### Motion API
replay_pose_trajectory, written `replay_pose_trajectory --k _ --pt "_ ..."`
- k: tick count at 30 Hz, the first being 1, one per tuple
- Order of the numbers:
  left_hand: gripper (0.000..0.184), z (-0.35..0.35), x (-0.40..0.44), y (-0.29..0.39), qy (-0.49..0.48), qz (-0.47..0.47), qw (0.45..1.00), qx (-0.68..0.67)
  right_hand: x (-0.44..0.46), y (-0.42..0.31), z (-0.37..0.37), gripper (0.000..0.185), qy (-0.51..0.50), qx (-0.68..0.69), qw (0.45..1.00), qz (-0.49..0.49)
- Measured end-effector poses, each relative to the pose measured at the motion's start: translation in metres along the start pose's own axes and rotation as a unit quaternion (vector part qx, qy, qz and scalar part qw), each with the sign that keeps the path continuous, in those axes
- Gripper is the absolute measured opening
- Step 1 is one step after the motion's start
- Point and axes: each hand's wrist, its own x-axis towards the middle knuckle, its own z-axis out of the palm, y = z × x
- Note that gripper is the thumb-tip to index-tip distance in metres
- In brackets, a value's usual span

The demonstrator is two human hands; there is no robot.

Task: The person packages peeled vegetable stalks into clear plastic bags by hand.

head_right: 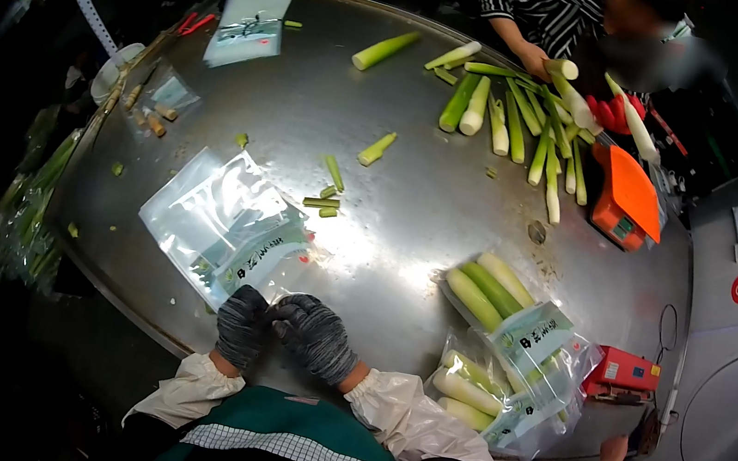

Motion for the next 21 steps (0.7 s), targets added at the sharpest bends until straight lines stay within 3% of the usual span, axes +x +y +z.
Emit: replay_pose_trajectory --k 4,6,8,11,16,18,21 --pt "0.017 -0.005 -0.005 -0.004 -0.002 -0.026 0.998 -0.055 -0.006 -0.001 0.004 0.028 0.001 -0.032 0.999 0.039" --pt "0.015 -0.003 -0.006 -0.003 0.009 -0.006 0.997 -0.076 -0.006 -0.002 0.008 0.035 -0.026 -0.165 0.985 0.047" --pt "0.013 -0.005 -0.008 -0.001 0.007 -0.053 0.996 -0.077 -0.008 0.008 0.014 0.043 -0.082 -0.154 0.980 0.096" --pt "0.007 -0.002 -0.010 -0.002 0.064 -0.018 0.998 -0.010 -0.016 0.023 0.029 0.046 -0.095 -0.175 0.974 0.108" --pt "0.007 -0.010 -0.003 -0.010 0.167 -0.047 0.981 0.088 -0.018 0.015 0.031 0.048 -0.123 -0.177 0.970 0.111" --pt "0.011 -0.010 -0.011 -0.010 0.151 -0.085 0.979 0.104 -0.017 0.012 0.032 0.049 -0.127 -0.189 0.964 0.139" --pt "0.026 -0.009 -0.026 -0.007 -0.031 -0.207 0.967 0.147 -0.014 0.009 0.028 0.049 -0.113 -0.171 0.972 0.116"
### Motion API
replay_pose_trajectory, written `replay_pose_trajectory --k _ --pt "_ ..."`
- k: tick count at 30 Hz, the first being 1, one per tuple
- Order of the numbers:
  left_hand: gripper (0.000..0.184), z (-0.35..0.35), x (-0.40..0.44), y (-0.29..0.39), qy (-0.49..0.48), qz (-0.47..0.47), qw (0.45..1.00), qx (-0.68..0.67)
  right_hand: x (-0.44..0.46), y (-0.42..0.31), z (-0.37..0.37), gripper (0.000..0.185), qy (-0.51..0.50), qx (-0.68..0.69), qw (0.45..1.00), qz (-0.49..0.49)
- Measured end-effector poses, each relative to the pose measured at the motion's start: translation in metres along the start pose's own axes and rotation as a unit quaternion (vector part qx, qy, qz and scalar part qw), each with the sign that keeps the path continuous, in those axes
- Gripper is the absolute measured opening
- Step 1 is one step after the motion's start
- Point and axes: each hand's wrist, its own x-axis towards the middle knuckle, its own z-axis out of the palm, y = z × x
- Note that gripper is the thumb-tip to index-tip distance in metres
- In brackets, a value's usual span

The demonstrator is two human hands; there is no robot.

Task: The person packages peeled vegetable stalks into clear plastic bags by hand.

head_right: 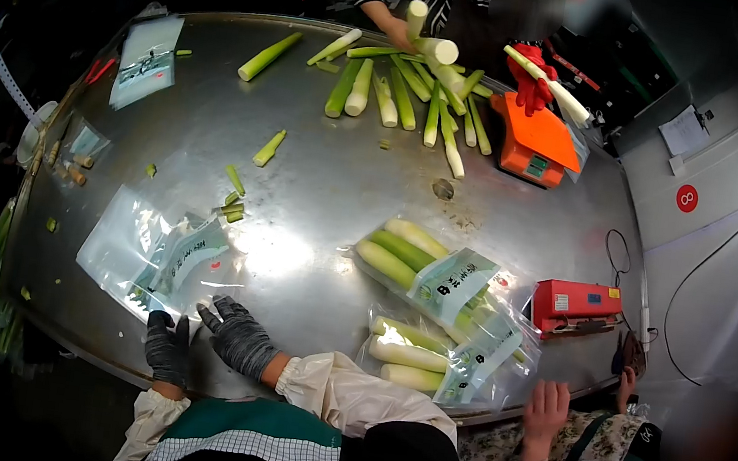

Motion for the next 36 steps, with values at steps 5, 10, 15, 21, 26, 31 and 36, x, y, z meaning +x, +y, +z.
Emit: replay_pose_trajectory --k 5,10,15,21,26,31,36 --pt "0.029 0.031 -0.014 -0.021 0.016 -0.004 0.994 -0.106 0.003 -0.005 0.010 0.067 -0.023 0.015 0.998 -0.061" --pt "0.015 0.026 -0.007 -0.035 0.097 -0.060 0.920 -0.376 -0.012 -0.011 0.009 0.061 -0.010 0.100 0.994 -0.047" --pt "0.009 0.008 0.010 -0.028 0.145 -0.064 0.876 -0.455 -0.015 -0.009 -0.008 0.040 -0.053 0.099 0.980 -0.162" --pt "0.004 -0.026 0.019 -0.039 0.251 -0.008 0.876 -0.411 -0.018 0.013 -0.085 0.019 0.003 0.206 0.973 -0.101" --pt "0.007 -0.041 0.014 -0.034 0.313 0.050 0.902 -0.292 0.011 0.113 -0.136 0.016 0.245 -0.023 0.960 0.130" --pt "0.012 -0.033 0.011 -0.027 0.304 0.105 0.922 -0.217 0.055 0.170 -0.163 0.038 0.148 -0.302 0.919 0.208" --pt "0.015 -0.033 0.007 -0.014 0.250 0.122 0.951 -0.134 0.072 0.197 -0.177 0.058 -0.032 -0.538 0.843 -0.009"
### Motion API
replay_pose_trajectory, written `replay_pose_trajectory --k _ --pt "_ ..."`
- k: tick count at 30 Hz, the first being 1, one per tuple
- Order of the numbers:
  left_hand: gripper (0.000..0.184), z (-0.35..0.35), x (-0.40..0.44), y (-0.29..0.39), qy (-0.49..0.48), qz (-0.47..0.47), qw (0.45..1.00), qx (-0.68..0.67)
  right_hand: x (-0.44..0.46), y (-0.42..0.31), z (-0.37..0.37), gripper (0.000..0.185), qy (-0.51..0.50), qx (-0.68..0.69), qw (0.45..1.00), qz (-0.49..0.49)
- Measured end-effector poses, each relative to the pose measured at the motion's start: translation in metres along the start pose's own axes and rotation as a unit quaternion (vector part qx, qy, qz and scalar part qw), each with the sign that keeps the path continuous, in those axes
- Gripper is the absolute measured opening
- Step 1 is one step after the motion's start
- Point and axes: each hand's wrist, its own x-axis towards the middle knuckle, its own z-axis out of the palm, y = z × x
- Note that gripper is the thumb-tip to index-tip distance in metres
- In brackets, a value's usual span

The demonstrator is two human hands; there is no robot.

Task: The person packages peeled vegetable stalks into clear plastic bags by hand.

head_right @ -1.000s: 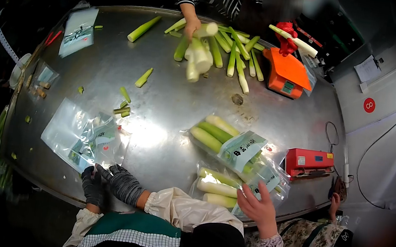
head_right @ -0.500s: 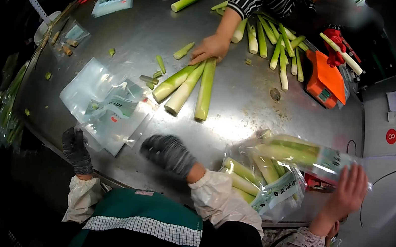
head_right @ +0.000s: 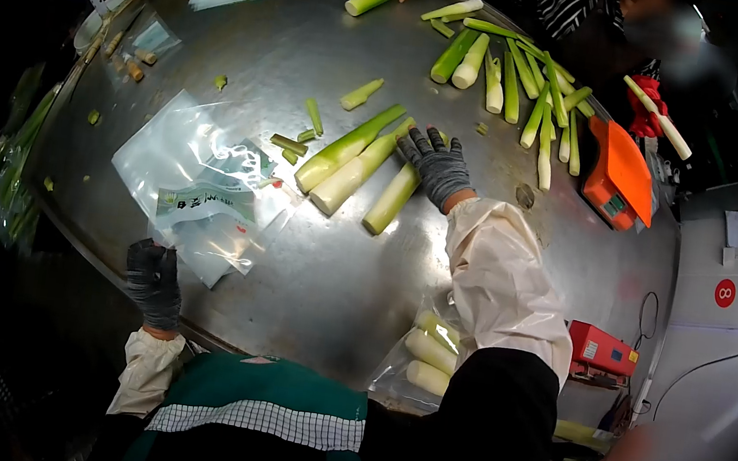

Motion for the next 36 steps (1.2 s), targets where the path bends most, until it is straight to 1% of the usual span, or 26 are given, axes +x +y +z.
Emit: replay_pose_trajectory --k 1,3,5,7,8,10,11,13,17,19,20,22,23,25,26,27,29,31,32,33,34,35,36 --pt "0.016 0.001 -0.002 0.000 -0.008 0.011 1.000 0.005 0.005 0.005 0.002 0.058 0.000 0.002 1.000 -0.006" --pt "0.017 0.003 -0.004 -0.001 -0.017 0.006 1.000 0.013 0.015 0.013 0.005 0.060 0.020 0.021 0.996 -0.079" --pt "0.018 0.004 -0.006 0.001 -0.028 0.001 0.999 0.020 0.022 0.013 0.002 0.063 0.004 0.036 0.994 -0.101" --pt "0.016 0.005 -0.006 0.005 -0.033 -0.016 0.999 0.035 0.032 0.014 0.012 0.056 0.088 0.083 0.983 -0.141" --pt "0.016 0.005 -0.006 0.005 -0.034 -0.018 0.999 0.038 0.034 0.015 0.011 0.056 0.087 0.085 0.982 -0.144" --pt "0.014 0.005 -0.005 0.005 -0.034 -0.032 0.997 0.065 0.039 0.017 0.008 0.044 0.014 0.102 0.983 -0.153" --pt "0.014 0.005 -0.005 0.004 -0.036 -0.032 0.997 0.067 0.040 0.018 0.012 0.044 0.013 0.105 0.982 -0.154" --pt "0.014 0.005 -0.007 0.002 -0.063 -0.032 0.991 0.112 0.038 0.019 0.021 0.037 0.065 0.102 0.981 -0.153" --pt "0.016 0.008 -0.007 0.005 -0.089 -0.007 0.990 0.111 0.030 0.017 0.024 0.038 0.043 0.152 0.978 -0.136" --pt "0.017 0.009 -0.007 0.009 -0.107 0.006 0.985 0.136 0.023 0.016 0.025 0.038 0.003 0.193 0.976 -0.097" --pt "0.017 0.009 -0.007 0.010 -0.107 0.007 0.985 0.136 0.018 0.014 0.025 0.038 0.003 0.194 0.976 -0.096" --pt "0.016 0.008 -0.008 0.010 -0.137 -0.006 0.981 0.140 0.007 0.011 0.022 0.035 -0.050 0.164 0.980 -0.103" --pt "0.016 0.007 -0.008 0.010 -0.135 -0.006 0.981 0.140 0.002 0.009 0.021 0.035 -0.049 0.164 0.980 -0.103" --pt "0.013 0.003 -0.010 0.009 -0.168 -0.026 0.977 0.127 -0.012 0.006 0.015 0.033 -0.086 0.214 0.971 -0.062" --pt "0.013 0.001 -0.010 0.008 -0.166 -0.026 0.977 0.128 -0.019 0.004 0.009 0.032 -0.117 0.245 0.961 -0.046" --pt "0.011 -0.001 -0.009 0.007 -0.163 -0.012 0.977 0.135 -0.029 0.002 0.002 0.036 -0.151 0.244 0.957 -0.041" --pt "0.009 -0.001 -0.006 0.007 -0.157 0.004 0.978 0.140 -0.053 -0.002 -0.003 0.042 -0.181 0.332 0.926 -0.019" --pt "0.007 0.000 -0.001 0.010 -0.123 0.007 0.984 0.127 -0.077 -0.002 0.016 0.047 -0.164 0.500 0.850 -0.037" --pt "0.007 0.001 0.000 0.010 -0.121 0.004 0.985 0.125 -0.086 -0.005 -0.001 0.045 -0.208 0.567 0.796 -0.028" --pt "0.007 0.002 0.001 0.010 -0.115 0.008 0.986 0.120 -0.097 -0.009 -0.022 0.041 -0.198 0.616 0.760 -0.057" --pt "0.007 0.003 0.002 0.010 -0.110 0.012 0.987 0.114 -0.107 -0.012 -0.029 0.040 -0.276 0.699 0.660 -0.008" --pt "0.007 0.004 0.003 0.010 -0.110 0.010 0.987 0.114 -0.115 -0.015 -0.034 0.039 -0.346 0.763 0.543 0.042" --pt "0.007 0.005 0.003 0.010 -0.112 0.003 0.988 0.106 -0.124 -0.021 -0.041 0.040 -0.349 0.793 0.497 0.048"
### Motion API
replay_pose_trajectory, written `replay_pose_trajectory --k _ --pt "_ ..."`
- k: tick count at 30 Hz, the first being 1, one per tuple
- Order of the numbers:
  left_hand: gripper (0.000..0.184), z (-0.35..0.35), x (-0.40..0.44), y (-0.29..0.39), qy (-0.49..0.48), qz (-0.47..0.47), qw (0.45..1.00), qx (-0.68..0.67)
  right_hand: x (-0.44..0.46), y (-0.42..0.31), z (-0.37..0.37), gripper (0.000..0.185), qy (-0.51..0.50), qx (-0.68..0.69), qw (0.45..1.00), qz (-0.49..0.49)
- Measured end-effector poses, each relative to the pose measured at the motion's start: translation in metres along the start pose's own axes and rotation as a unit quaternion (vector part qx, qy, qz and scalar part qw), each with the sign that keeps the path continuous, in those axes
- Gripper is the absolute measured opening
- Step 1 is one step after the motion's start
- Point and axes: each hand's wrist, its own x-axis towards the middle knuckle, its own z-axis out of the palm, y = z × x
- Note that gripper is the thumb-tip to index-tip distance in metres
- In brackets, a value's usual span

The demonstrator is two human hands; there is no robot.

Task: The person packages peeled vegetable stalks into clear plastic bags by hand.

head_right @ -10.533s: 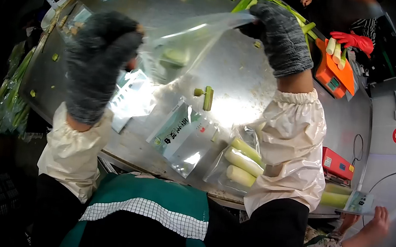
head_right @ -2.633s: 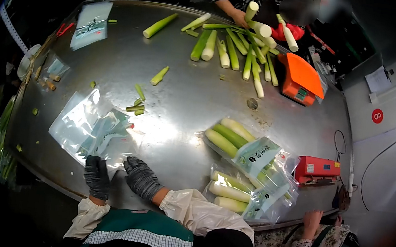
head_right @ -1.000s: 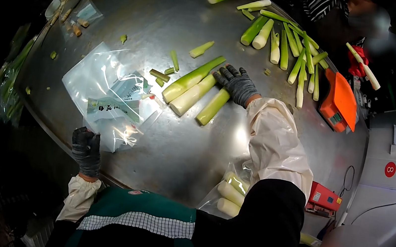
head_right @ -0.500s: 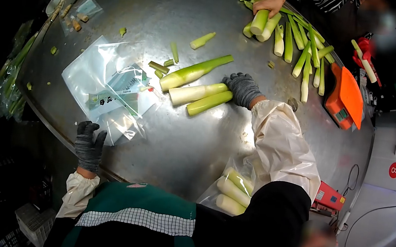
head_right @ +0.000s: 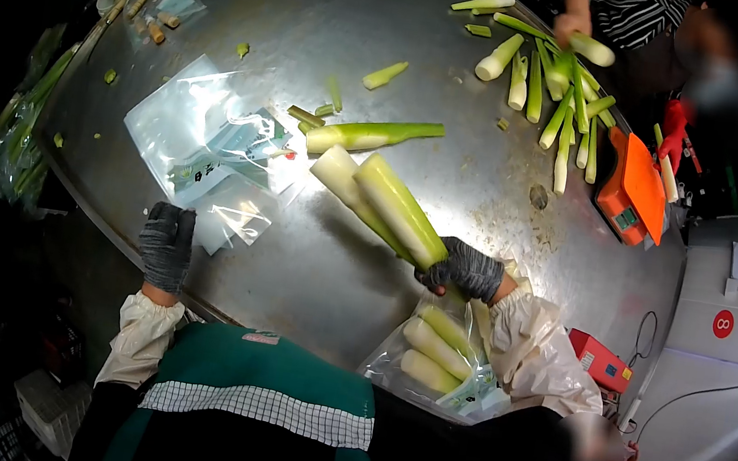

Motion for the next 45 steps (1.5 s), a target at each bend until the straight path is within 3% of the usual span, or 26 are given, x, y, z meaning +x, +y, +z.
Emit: replay_pose_trajectory --k 4,8,13,16,22,24,25,29,33,37,39,43,45 --pt "0.008 0.007 0.005 0.005 0.013 0.027 1.000 0.000 -0.021 -0.007 0.046 0.053 -0.086 0.231 0.969 0.010" --pt "0.007 0.020 0.008 0.011 0.042 0.051 0.998 0.003 -0.019 -0.002 0.071 0.053 -0.128 0.276 0.952 0.014" --pt "0.010 0.032 0.002 0.016 0.012 0.042 0.999 -0.006 -0.009 -0.014 0.098 0.049 -0.104 0.174 0.979 0.020" --pt "0.009 0.032 0.001 0.015 0.013 0.036 0.999 -0.016 0.002 -0.011 0.115 0.037 -0.011 -0.020 1.000 -0.010" --pt "0.012 0.024 -0.005 0.014 -0.027 0.016 0.999 -0.021 0.018 -0.004 0.128 0.031 -0.022 0.038 0.999 -0.008" --pt "0.015 0.022 -0.009 0.018 -0.127 -0.014 0.990 0.055 0.021 -0.003 0.130 0.029 -0.047 0.084 0.995 -0.014" --pt "0.015 0.024 -0.010 0.016 -0.128 -0.016 0.990 0.055 0.023 -0.003 0.131 0.027 -0.044 0.073 0.996 -0.013" --pt "0.018 0.030 -0.015 0.015 -0.160 0.018 0.986 0.041 0.034 0.008 0.139 0.022 -0.012 0.098 0.994 -0.036" --pt "0.016 0.032 -0.012 0.023 -0.204 0.000 0.978 0.047 0.041 0.006 0.142 0.032 -0.004 0.104 0.994 -0.041" --pt "0.015 0.030 -0.004 0.029 -0.100 0.009 0.994 0.036 0.050 0.006 0.145 0.035 -0.006 0.128 0.991 -0.045" --pt "0.015 0.025 -0.001 0.034 -0.009 0.074 0.997 -0.013 0.052 0.003 0.145 0.036 0.013 0.157 0.987 -0.043" --pt "0.026 0.022 -0.020 0.037 -0.055 0.193 0.979 -0.039 0.052 0.007 0.148 0.035 0.015 0.199 0.979 -0.032" --pt "0.030 0.026 -0.031 0.039 -0.093 0.162 0.982 -0.027 0.052 0.009 0.147 0.035 0.019 0.207 0.978 -0.035"
